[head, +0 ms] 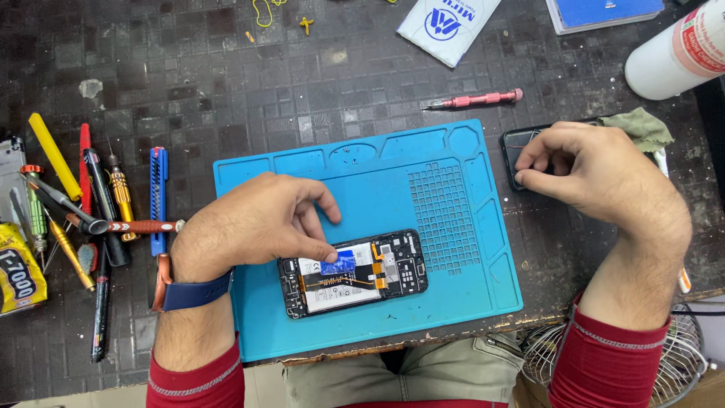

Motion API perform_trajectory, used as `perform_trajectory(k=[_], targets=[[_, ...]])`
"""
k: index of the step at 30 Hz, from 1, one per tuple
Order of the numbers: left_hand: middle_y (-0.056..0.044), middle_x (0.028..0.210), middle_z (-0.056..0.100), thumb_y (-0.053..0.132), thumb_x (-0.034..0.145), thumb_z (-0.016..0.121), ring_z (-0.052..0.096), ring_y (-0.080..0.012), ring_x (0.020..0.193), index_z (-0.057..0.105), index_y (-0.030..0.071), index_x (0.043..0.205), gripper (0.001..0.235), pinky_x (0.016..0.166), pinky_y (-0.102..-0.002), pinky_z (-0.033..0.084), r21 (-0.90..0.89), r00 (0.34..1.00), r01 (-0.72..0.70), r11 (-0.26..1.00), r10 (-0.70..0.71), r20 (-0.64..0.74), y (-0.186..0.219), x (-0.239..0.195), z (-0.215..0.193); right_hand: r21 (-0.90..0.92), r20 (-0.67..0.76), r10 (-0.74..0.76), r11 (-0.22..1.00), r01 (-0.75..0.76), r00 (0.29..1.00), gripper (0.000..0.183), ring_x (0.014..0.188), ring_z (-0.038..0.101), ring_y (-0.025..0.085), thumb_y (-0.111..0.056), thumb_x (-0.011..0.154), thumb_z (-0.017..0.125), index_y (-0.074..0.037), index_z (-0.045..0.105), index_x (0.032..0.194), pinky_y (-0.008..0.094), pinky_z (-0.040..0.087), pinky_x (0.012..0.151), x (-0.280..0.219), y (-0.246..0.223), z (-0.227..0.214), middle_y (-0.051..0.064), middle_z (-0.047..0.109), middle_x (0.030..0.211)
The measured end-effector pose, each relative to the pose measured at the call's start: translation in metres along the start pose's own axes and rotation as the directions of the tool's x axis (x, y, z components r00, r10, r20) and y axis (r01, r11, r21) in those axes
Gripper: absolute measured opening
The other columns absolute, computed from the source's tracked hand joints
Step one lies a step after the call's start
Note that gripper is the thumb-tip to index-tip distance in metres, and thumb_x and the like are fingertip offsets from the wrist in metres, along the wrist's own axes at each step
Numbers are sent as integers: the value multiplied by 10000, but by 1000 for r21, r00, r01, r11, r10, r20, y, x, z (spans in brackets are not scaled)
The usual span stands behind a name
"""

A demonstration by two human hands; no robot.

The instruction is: The person cleans the internal components of a disassembled smartphone using a toothbrush and wipes the screen with a cloth. They then reposition internal parts and reconnect a ribbon cable before placing the motherboard back into the chassis.

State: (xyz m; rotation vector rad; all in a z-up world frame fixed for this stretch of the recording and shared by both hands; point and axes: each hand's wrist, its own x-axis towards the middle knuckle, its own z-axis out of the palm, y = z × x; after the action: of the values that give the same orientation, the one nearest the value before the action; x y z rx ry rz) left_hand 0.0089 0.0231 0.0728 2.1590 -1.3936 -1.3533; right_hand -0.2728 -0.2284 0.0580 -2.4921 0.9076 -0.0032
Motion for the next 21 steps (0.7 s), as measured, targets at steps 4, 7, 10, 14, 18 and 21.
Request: perform_trajectory(k=[4, 7, 10, 14, 18, 21], targets=[[-18, 754, 804, 324, 655, 920, 750, -137, 662, 744, 139, 1113, 525, 612, -305, 582, 2, 1000, -23, 1000, 23, -12, -2, -1, 0, -24, 12, 58, 998, -58, 998, 170, 596, 581, 144, -164, 815, 772, -33, 757, 924, 316, 498, 568, 0, 0, 2, 62, 665, 758], [-15, 744, 790, 340, 649, 929, 742, -142, 663, 742, 149, 1118, 540, 611, -310, 580, 21, 1000, 12, 1000, -12, -10, 0, -1, 0, -10, -1, 32, 999, -32, 999, 187, 612, 600, 135, -162, 808, 765, -25, 749, 934, 305, 504, 574, 0, 1, 1, 54, 705, 730], [-10, 735, 782, 355, 644, 935, 738, -142, 664, 740, 163, 1124, 552, 608, -313, 575, 38, 998, 56, 998, -56, -5, 2, 0, 0, -3, -58, 11, 1000, -11, 998, 178, 661, 620, 116, -149, 846, 745, -21, 734, 970, 288, 517, 593, -2, 1, 0, 42, 704, 778], [-3, 729, 773, 374, 643, 938, 727, -135, 661, 744, 175, 1123, 554, 597, -313, 565, 55, 998, 53, 997, -52, -18, 3, -2, 0, 35, -130, -6, 999, 10, 991, 185, 697, 630, 120, -152, 910, 732, -12, 700, 1027, 291, 505, 627, -6, -5, -1, 60, 695, 782], [0, 715, 772, 365, 641, 933, 723, -138, 641, 742, 175, 1123, 552, 590, -321, 557, 63, 999, 18, 998, -15, -38, 3, -4, 0, 128, -172, -148, 977, 171, 974, 210, 775, 631, 102, -120, 916, 709, -20, 698, 1101, 266, 506, 670, -7, -17, 1, 36, 692, 850], [-1, 709, 770, 369, 641, 935, 720, -144, 637, 737, 180, 1131, 561, 595, -326, 552, 86, 999, 31, 996, -27, -42, 4, -3, 0, 107, -154, -235, 962, 253, 960, 186, 801, 654, 102, -92, 918, 704, -34, 727, 1093, 263, 515, 653, -6, -25, 3, 34, 701, 906]])
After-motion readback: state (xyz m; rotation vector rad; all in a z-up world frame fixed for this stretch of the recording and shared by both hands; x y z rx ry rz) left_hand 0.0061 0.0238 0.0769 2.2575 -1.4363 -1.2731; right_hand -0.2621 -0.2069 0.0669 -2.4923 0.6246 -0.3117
